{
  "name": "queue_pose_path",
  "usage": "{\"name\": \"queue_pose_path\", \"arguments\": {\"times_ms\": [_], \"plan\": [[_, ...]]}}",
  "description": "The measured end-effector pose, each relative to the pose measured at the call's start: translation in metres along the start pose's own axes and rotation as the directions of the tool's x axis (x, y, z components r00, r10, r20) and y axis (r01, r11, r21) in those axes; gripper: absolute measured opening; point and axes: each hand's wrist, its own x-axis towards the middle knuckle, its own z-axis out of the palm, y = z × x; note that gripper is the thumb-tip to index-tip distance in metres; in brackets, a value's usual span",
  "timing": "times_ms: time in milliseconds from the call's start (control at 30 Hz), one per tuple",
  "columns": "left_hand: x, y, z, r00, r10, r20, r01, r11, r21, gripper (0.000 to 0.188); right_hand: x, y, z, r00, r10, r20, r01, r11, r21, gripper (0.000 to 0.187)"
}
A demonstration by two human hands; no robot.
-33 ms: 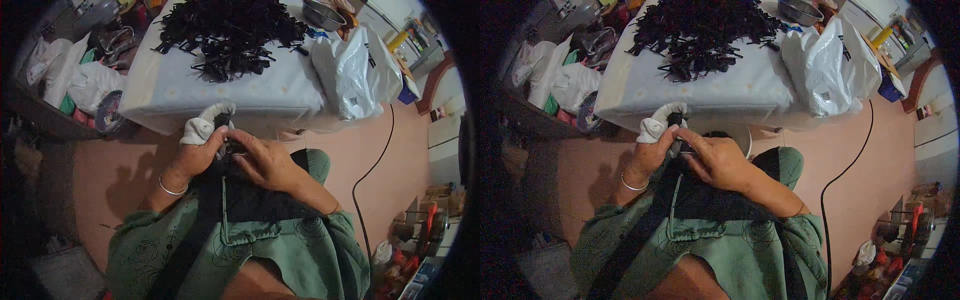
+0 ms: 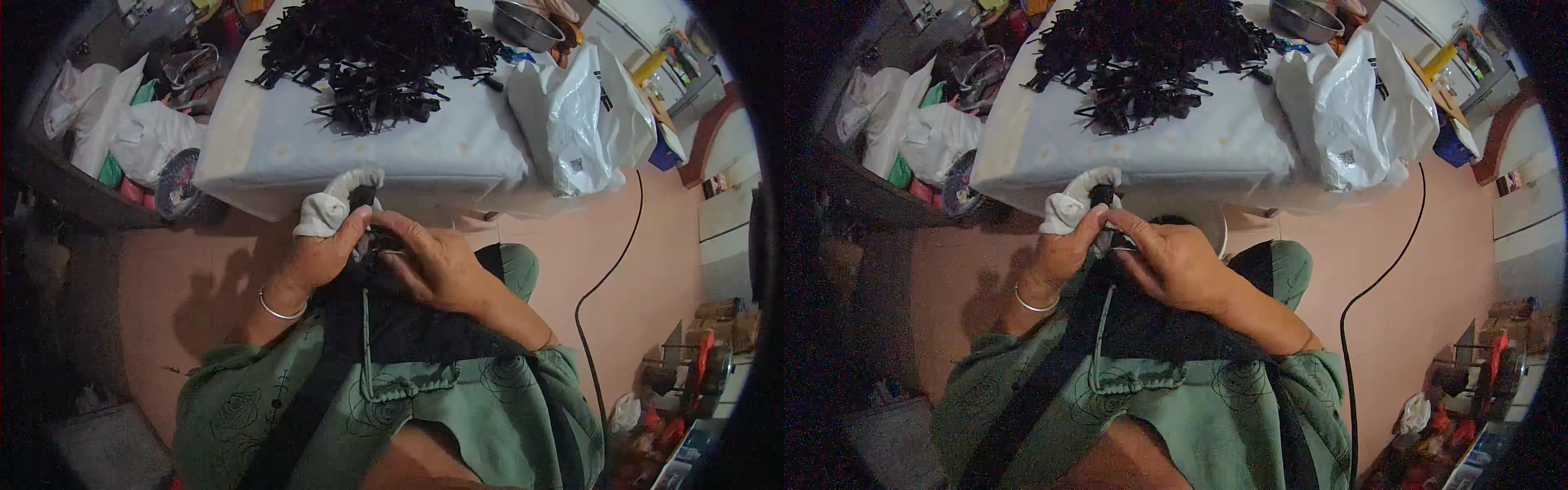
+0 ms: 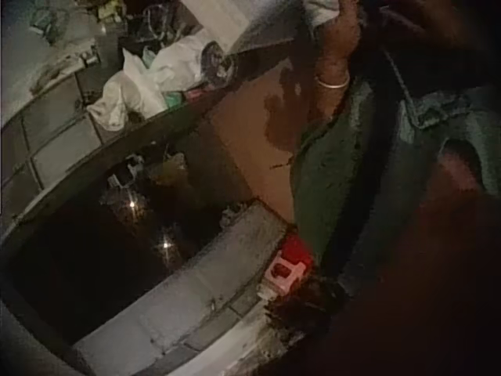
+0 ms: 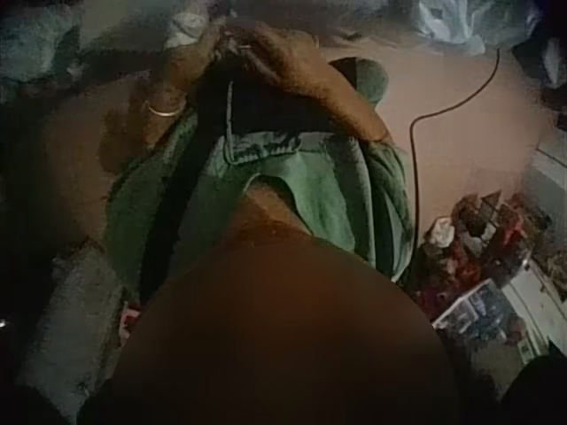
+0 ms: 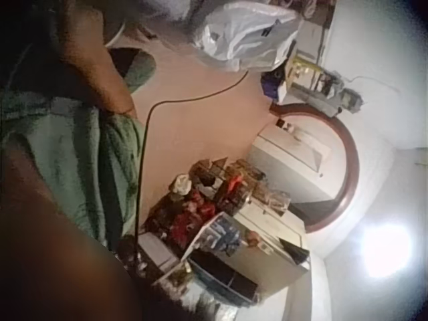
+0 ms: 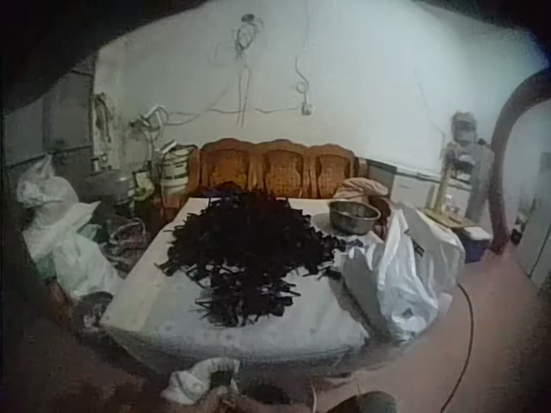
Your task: Cleaning small black components with a cloth and placing them into a bowl.
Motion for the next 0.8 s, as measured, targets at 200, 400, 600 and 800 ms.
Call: {"name": "queue_pose_path", "arguments": {"times_ms": [200,400,600,800], "plan": [[-0.003,0.015,0.002,0.991,-0.132,0.017,0.132,0.991,-0.019,0.033,-0.007,0.004,0.0,0.986,-0.04,-0.162,0.037,0.999,-0.019,0.052],[-0.004,0.014,0.002,0.991,-0.134,-0.004,0.134,0.99,-0.048,0.034,-0.006,-0.003,-0.003,0.988,0.005,-0.157,-0.005,1.0,-0.002,0.052],[-0.008,0.017,0.002,0.994,-0.1,0.045,0.103,0.993,-0.059,0.037,-0.005,-0.006,-0.009,0.965,0.196,-0.173,-0.181,0.979,0.097,0.056],[-0.006,0.019,0.002,0.984,-0.118,0.135,0.148,0.961,-0.235,0.04,-0.006,0.004,-0.002,0.98,0.103,-0.172,-0.06,0.969,0.24,0.051]]}}
